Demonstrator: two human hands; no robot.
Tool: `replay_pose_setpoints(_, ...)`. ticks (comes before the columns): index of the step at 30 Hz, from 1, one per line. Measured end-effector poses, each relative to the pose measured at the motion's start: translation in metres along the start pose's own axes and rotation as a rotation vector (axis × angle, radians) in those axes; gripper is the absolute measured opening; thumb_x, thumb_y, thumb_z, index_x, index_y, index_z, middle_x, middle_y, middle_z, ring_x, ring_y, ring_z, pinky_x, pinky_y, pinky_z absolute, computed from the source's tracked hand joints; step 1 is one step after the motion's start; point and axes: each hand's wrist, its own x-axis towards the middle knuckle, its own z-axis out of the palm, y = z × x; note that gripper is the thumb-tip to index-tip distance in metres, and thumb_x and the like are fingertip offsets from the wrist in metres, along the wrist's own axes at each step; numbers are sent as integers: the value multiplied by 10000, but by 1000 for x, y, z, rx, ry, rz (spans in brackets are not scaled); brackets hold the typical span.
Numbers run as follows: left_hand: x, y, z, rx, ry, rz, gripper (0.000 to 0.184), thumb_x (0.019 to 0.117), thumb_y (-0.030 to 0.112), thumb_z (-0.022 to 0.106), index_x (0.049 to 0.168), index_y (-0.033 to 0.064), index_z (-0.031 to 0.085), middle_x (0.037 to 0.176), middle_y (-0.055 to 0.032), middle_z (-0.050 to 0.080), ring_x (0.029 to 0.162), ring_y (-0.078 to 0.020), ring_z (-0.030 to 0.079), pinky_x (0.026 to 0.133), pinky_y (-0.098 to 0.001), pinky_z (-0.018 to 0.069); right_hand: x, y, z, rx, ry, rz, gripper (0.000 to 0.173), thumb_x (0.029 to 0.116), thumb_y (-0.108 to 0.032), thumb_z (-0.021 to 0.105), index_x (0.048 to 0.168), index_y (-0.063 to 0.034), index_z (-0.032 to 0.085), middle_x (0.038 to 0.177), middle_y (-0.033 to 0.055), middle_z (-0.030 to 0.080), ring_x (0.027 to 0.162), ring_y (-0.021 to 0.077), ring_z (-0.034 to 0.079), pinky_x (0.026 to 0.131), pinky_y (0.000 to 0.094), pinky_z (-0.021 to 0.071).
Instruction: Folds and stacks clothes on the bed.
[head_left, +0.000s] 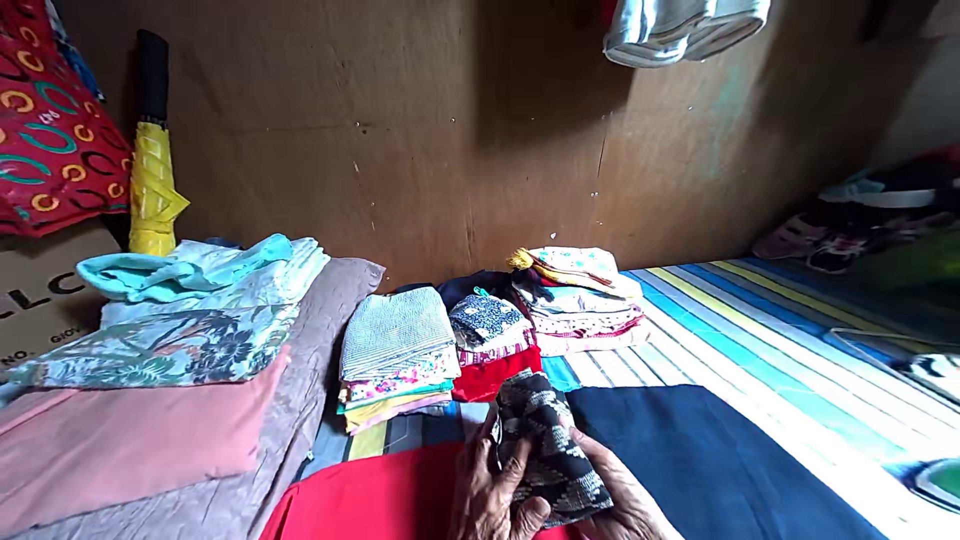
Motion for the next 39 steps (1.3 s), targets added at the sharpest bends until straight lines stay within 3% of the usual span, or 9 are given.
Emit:
replay_pose_setpoints(7,1,3,-2,-370,164,-94,762,997,670,370,1281,44,697,1414,-292,541,1377,-280,488,1169,-429,350,0,-6,28,-411,-14,-281,287,1077,-94,319,1070,-45,601,827,36,742,752,101,736,695,276,630)
replay_pose_setpoints(9,6,2,-11,-759,394,-364,777,968,695,404,1113,-2,716,1180,-43,732,1149,-51,651,1020,-261,512,1,-1,32,-670,-158,-474,250,1024,-53,417,1042,-48,666,825,-29,751,740,31,717,707,219,613)
replay_pose_setpoints(12,24,-9,-43,-1093,515,-898,686,1099,491,101,1176,5,579,915,-22,715,829,-102,695,710,-307,585,10,14,0,-1139,-415,-787,273,999,-77,539,1181,37,707,1094,17,758,1013,-32,680,937,179,543)
replay_pose_setpoints(16,27,-20,-70,-1036,311,-1217,520,1133,356,189,1463,33,427,1320,-151,586,1110,-205,614,912,-370,506,9,39,-52,-1468,-581,-744,266,938,-34,596,1138,31,759,1197,181,742,1216,309,678,1060,475,503)
replay_pose_setpoints(20,22,-25,-69,-818,201,-1095,356,1079,96,437,1399,-48,494,1398,-187,541,1239,-214,544,1042,-371,446,-3,39,-36,-1716,-730,-781,295,899,-13,645,1173,-20,753,1202,182,741,1165,362,700,1000,519,543)
replay_pose_setpoints(24,24,-21,-65,-777,217,-1114,344,1085,101,429,1389,-39,510,1394,-190,538,1239,-213,536,1045,-377,437,-14,70,-28,-2186,-485,-1053,454,864,-119,700,1318,-109,694,1233,260,702,1106,422,712,860,519,595)
replay_pose_setpoints(27,24,-23,-64,-813,236,-1122,346,1100,123,401,1389,-33,509,1349,-173,566,1191,-195,568,1010,-359,470,-7,82,-28,-2125,-323,-1229,297,846,-56,625,1108,-70,765,982,171,775,847,312,777,666,419,622)
replay_pose_setpoints(31,26,-22,-64,-900,292,-1128,339,1103,116,390,1381,-57,480,1311,-173,568,1155,-184,569,998,-333,469,-2,25,-19,-1583,90,-837,307,875,-40,645,1156,75,687,892,174,742,804,263,735,742,468,595)
replay_pose_setpoints(39,19,-26,-54,-581,77,-936,413,1003,45,568,1390,-80,499,1374,-246,555,1249,-257,551,1057,-373,440,-7,-32,-31,-1146,296,-286,610,865,55,649,1432,-53,453,1054,164,666,816,188,697,693,358,591)
